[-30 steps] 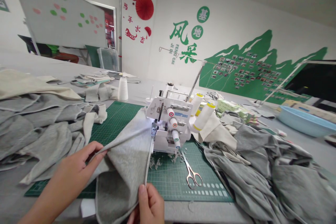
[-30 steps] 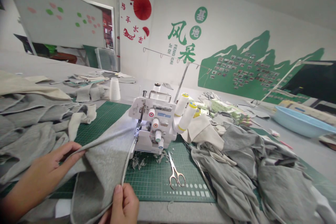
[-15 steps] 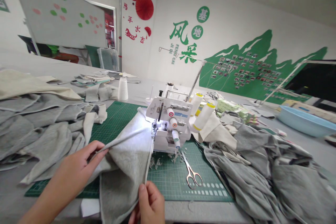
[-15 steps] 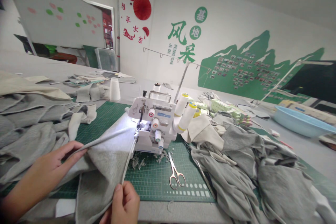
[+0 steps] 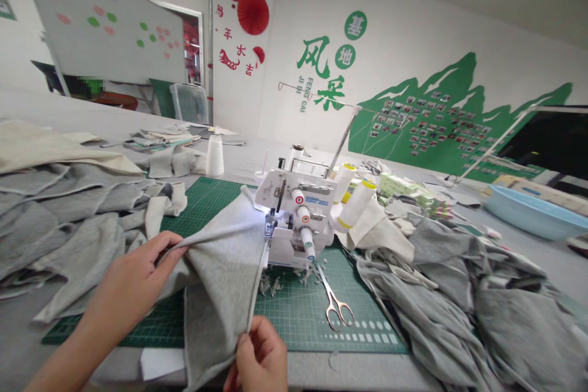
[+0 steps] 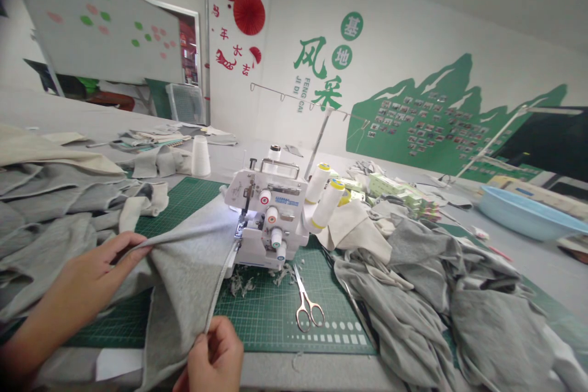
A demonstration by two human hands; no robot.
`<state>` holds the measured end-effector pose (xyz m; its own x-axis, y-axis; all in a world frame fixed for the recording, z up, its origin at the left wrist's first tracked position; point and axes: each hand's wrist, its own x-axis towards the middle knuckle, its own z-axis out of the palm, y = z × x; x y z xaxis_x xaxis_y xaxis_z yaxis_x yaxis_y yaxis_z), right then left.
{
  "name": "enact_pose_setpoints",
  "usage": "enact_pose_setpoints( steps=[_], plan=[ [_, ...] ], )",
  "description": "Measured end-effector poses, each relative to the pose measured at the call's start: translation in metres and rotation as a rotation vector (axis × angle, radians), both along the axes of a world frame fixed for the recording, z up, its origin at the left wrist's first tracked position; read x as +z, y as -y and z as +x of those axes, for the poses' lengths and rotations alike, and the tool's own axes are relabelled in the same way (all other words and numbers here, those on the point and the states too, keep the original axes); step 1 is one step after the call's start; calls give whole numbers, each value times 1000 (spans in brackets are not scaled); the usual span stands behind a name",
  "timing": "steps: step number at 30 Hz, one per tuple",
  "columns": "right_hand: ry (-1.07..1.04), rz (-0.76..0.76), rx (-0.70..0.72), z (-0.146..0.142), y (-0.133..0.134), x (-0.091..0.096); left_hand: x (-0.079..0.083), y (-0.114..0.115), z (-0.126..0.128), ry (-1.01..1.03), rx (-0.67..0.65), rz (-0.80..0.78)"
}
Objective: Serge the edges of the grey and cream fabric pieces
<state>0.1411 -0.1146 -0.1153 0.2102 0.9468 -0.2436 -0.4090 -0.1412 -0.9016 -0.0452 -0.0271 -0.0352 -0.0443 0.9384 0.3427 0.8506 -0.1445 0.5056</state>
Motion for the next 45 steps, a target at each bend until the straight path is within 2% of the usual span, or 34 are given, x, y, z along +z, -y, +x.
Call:
enact_pose_setpoints(
  steps=[5, 7, 9, 11, 13, 14, 18, 24, 32, 37, 45],
  plan=[
    [-10, 1, 9, 0, 0, 1, 5, 0, 6, -64, -26, -22],
    [4, 3, 17, 0, -1, 0, 6, 2, 15, -110, -54, 152],
    [18, 16, 26, 0, -2, -2, 5, 9, 29, -129, -117, 410],
    [29, 34, 38, -1, -3, -5, 3, 18, 49, -130, -280, 529],
    [50, 59, 38, -3, -4, -9, -1, 27, 70, -163, -462, 495],
    [67, 75, 34, -4, -4, -11, -4, 30, 80, -187, -493, 461],
    [109, 141, 43, -9, -7, -21, -14, 30, 101, -246, -454, 400],
    [142, 162, 61, -11, -9, -35, -10, 26, 100, -256, -436, 315],
    [88, 189, -24, -13, -10, -46, -10, 22, 102, -258, -424, 319],
    [12, 181, 0, -13, -11, -47, -10, 19, 104, -258, -429, 297],
    [68, 192, -48, -10, -11, -44, -9, 15, 105, -252, -416, 317]
  ],
)
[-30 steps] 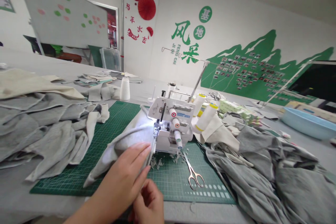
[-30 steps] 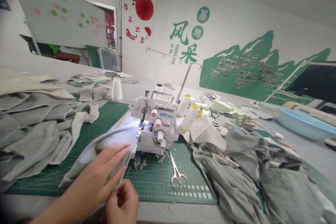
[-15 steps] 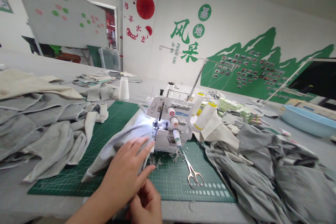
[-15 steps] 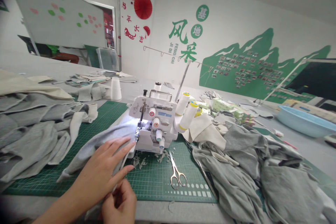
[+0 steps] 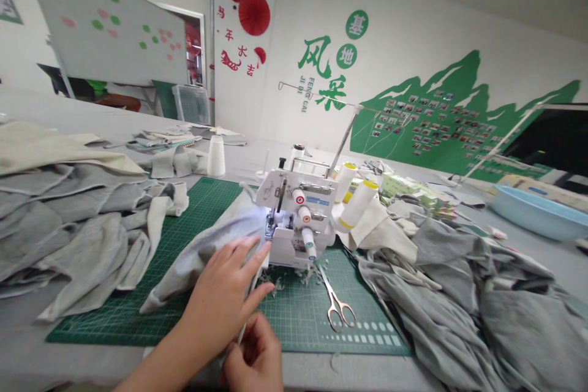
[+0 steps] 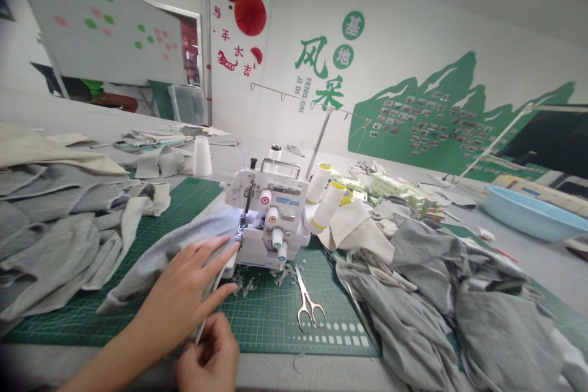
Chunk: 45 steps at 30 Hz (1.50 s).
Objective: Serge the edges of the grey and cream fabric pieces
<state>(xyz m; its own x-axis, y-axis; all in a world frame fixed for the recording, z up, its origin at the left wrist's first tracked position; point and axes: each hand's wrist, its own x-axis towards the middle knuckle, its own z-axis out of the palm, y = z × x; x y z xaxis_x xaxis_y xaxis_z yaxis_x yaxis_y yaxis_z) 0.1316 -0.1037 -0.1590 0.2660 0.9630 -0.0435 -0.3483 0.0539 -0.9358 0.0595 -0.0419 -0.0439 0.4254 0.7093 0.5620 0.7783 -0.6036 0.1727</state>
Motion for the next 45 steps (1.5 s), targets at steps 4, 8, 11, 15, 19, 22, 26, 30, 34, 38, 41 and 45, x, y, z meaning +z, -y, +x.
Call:
enact_pose_setpoints(
  steps=[4, 8, 11, 15, 19, 22, 26, 30, 34, 38, 41, 45],
  plan=[
    [28, 7, 58, 0, 0, 3, -3, 12, -2, -15, -18, 42],
    [16, 64, 12, -1, 4, 13, -7, 26, -3, -17, -42, 87],
    [17, 62, -6, 0, 6, 21, -8, 30, -1, -14, -34, 80],
    [-47, 62, 8, 0, 7, 26, -8, 26, 2, -3, 7, 58],
    [-76, 65, -9, -1, 6, 26, -8, 22, 3, 6, 5, 52],
    [-90, 77, -9, -3, 5, 23, -9, 21, 3, 12, -1, 48],
    [-92, 54, 40, -2, 4, 15, -9, 19, 3, 20, -4, 37],
    [-57, 49, 75, 1, 4, 12, -8, 16, 4, 32, -4, 30],
    [-10, -4, 91, 4, 5, 18, -8, 13, 5, 38, -3, 27],
    [0, -64, 90, 5, 7, 25, -8, 10, 6, 37, -2, 33],
    [-27, -93, 67, 5, 8, 25, -8, 8, 6, 36, -4, 37],
    [-44, -101, 64, 4, 8, 23, -8, 9, 5, 31, -15, 54]
  ],
)
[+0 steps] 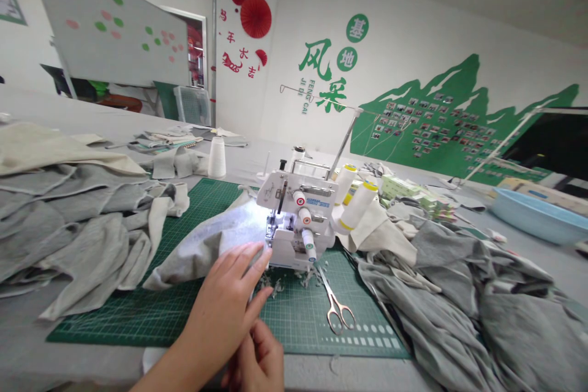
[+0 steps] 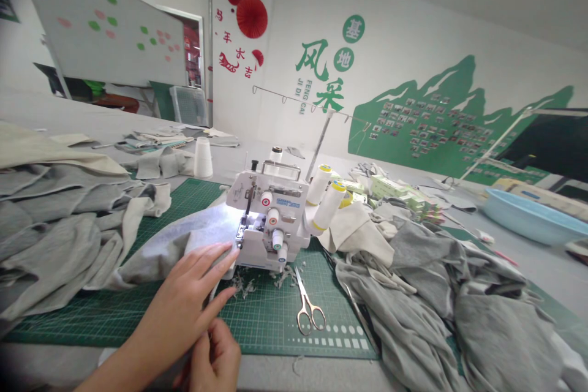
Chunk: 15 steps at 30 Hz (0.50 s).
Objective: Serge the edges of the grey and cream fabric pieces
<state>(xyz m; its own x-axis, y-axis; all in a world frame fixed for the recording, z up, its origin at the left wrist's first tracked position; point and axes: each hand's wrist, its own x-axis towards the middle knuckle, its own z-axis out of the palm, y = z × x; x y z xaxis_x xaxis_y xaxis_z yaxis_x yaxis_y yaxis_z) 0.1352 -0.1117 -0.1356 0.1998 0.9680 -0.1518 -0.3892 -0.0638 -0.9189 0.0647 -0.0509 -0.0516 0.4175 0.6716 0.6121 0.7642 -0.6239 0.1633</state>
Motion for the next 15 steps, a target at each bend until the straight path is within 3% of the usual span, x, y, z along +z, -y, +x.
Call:
enact_pose_setpoints(
  steps=[8, 15],
  plan=[
    [-59, 46, -64, -2, -4, -6, -11, 17, -9, -44, -6, 72],
    [-76, 57, -2, 6, -8, 4, -7, 12, -10, -69, -10, 77]
  ],
)
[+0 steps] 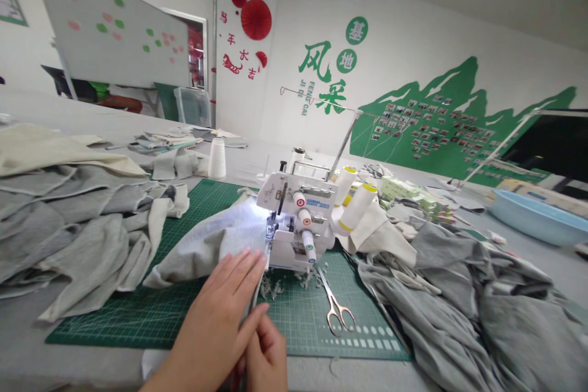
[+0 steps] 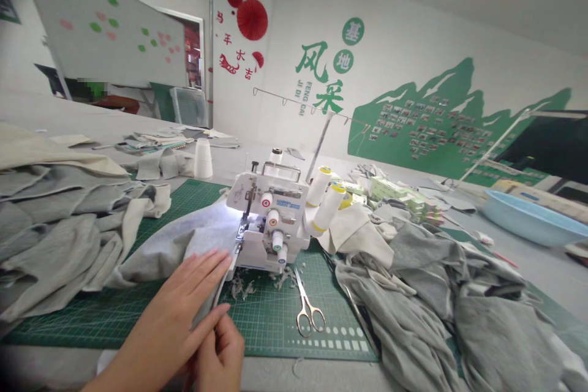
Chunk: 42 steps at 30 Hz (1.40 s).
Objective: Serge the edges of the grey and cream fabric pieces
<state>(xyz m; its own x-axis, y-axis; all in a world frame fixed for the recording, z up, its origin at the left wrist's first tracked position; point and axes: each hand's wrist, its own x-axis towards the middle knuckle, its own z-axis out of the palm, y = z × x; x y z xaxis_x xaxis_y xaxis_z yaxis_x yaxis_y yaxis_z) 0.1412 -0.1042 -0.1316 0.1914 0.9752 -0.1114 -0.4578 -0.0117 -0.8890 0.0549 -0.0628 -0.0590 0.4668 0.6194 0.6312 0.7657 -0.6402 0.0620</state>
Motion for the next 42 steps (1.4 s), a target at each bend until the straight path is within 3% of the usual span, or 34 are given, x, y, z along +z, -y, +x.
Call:
enact_pose_setpoints(
  steps=[12, 24, 35, 42],
  plan=[
    [19, 86, 61, 7, -12, -4, 4, -11, 6, 29, 18, -47],
    [102, 52, 62, 13, -19, 21, 11, -19, 7, 42, 15, -74],
    [2, 101, 58, 14, -21, 24, 5, 9, -1, 13, -34, -29],
    [0, 119, 55, 16, -26, 30, 9, -2, 1, 23, -30, -69]
  ],
)
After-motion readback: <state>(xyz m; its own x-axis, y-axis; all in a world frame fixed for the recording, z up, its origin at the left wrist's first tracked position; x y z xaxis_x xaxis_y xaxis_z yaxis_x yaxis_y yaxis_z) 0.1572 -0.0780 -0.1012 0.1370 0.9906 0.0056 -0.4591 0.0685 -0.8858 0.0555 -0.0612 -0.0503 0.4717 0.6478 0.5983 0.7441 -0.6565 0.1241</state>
